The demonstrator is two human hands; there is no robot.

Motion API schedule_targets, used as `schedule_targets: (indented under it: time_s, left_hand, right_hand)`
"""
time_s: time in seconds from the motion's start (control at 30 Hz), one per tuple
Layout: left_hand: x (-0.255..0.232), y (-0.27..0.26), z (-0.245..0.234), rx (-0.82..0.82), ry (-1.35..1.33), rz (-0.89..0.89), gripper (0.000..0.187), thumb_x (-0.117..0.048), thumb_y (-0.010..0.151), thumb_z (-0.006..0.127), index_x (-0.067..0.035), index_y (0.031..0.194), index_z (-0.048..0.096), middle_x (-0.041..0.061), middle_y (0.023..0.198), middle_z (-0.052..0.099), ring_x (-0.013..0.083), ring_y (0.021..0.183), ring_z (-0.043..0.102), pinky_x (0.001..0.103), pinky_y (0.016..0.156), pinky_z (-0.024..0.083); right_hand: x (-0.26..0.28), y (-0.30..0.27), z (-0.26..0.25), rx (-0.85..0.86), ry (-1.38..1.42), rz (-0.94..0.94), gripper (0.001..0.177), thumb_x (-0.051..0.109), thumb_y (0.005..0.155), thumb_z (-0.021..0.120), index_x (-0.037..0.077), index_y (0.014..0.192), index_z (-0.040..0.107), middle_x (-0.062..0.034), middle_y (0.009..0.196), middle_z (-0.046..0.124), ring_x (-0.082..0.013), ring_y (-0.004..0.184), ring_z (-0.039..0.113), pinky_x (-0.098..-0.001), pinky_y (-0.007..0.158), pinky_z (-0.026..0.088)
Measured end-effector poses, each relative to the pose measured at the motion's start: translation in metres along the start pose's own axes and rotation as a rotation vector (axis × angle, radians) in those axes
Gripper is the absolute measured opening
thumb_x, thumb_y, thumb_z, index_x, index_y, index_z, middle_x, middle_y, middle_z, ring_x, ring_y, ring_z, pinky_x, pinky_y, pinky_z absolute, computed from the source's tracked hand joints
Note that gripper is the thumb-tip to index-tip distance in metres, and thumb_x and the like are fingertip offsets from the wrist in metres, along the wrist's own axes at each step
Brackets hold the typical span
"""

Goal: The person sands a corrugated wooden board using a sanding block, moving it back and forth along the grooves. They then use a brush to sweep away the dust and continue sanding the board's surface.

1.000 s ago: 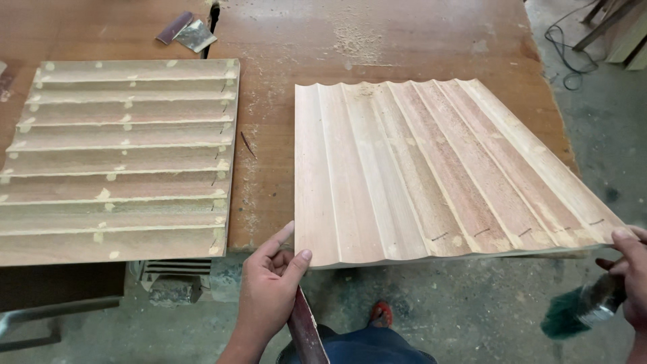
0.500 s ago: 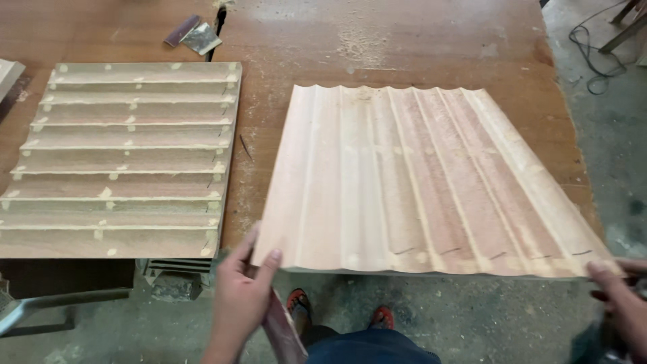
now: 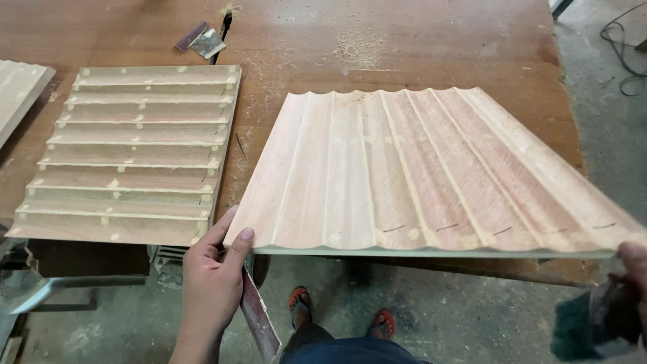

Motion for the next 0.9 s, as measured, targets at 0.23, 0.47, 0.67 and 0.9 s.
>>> schedule_targets:
  time_s: [0.23,0.47,0.67,0.9]
  left_hand:
    - [-0.032,-0.026,0.017,0.003,-0.131,0.223,0.061,-0.02,0.087,0.066,-0.01,0.147,0.055,0.01,0.115,0.079,0.0102,0.096,0.07,0.023,0.088,0.054]
    - [0.006,-0.025,0.034,-0.003,-0.114,0.149,0.073,-0.017,0.087,0.068,-0.011,0.154,0.041,0.004,0.113,0.053,0.0105,0.091,0.049,0.025,0.079,0.044]
    - [0.162,0.007,0.081,0.017,-0.075,-0.091,0.067,-0.02,0.08,0.074,-0.011,0.144,0.057,0.004,0.132,0.072,0.0135,0.113,0.07,0.028,0.1,0.053]
    - [0.211,0.027,0.111,0.214,0.217,-0.195,0.086,-0.043,0.08,0.069,-0.028,0.159,0.037,-0.003,0.16,0.047,0.0161,0.144,0.049,0.035,0.115,0.04]
  right_hand:
    - [-0.03,0.012,0.005,0.108,0.056,0.144,0.018,0.031,0.119,0.052,0.015,0.127,0.049,-0.006,0.09,0.041,-0.0188,0.064,0.042,-0.0323,0.057,0.029]
    - [-0.039,0.033,0.023,0.232,0.098,0.303,0.019,0.042,0.12,0.04,0.028,0.109,0.043,0.0042,0.072,0.023,-0.0101,0.052,0.024,-0.0297,0.046,0.012]
    - [-0.045,0.028,0.055,0.189,0.042,0.32,0.02,0.037,0.112,0.055,0.017,0.112,0.053,-0.0046,0.082,0.04,-0.0162,0.059,0.036,-0.035,0.05,0.028]
    - [-0.003,0.02,0.075,0.179,-0.271,0.478,0.044,0.024,0.097,0.079,-0.003,0.13,0.07,-0.0273,0.099,0.069,-0.0385,0.077,0.062,-0.0462,0.07,0.051]
Point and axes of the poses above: each hand's wrist, its own y-axis towards the middle knuckle, its own z-axis out of the palm, x = y × z, the point moved 10 cm from there along y, towards the middle knuckle
